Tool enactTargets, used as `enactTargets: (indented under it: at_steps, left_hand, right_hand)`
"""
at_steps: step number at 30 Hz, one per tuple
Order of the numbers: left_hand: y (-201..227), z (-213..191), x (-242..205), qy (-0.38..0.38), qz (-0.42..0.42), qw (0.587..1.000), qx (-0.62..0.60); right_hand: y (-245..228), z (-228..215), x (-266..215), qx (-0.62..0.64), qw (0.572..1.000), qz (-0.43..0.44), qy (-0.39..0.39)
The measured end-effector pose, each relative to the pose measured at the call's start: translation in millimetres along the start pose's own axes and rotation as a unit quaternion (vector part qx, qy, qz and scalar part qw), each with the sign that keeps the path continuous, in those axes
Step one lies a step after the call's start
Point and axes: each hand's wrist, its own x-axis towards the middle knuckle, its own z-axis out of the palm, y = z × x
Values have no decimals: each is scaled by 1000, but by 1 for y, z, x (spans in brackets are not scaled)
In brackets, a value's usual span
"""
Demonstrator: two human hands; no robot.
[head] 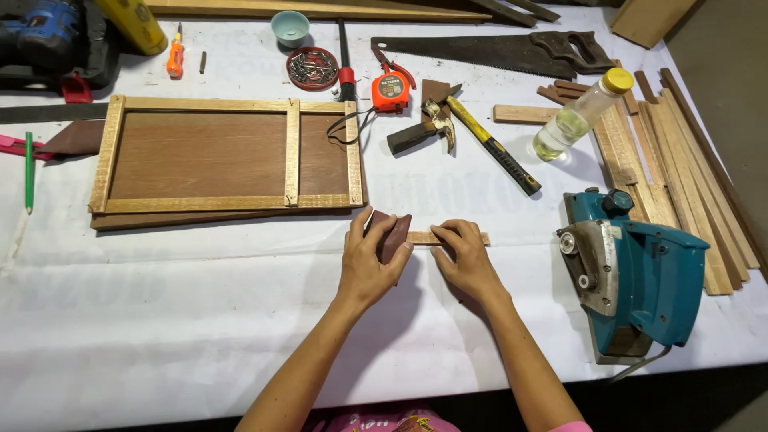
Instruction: Measure and sand pieces of wood to assemble a picture frame.
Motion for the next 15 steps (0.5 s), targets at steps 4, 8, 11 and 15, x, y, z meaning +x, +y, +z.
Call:
enactTargets:
  at_steps: [4,8,11,15]
  left_hand:
    - [-8,-13,-12,-8,20,999,26]
    - [-27,-29,-22,41,89,986,137]
    - [-40,-50,-27,58,78,973,209]
    - [-53,-77,-35,129,82,961,230]
  right_hand:
    - [-3,20,4,-11,1000,-14,-5]
    - [-38,47,15,-16,997,-67,-15]
    - [-58,74,27,-10,994,-104,-14]
    - [-80,101,43,11,989,-145,-25]
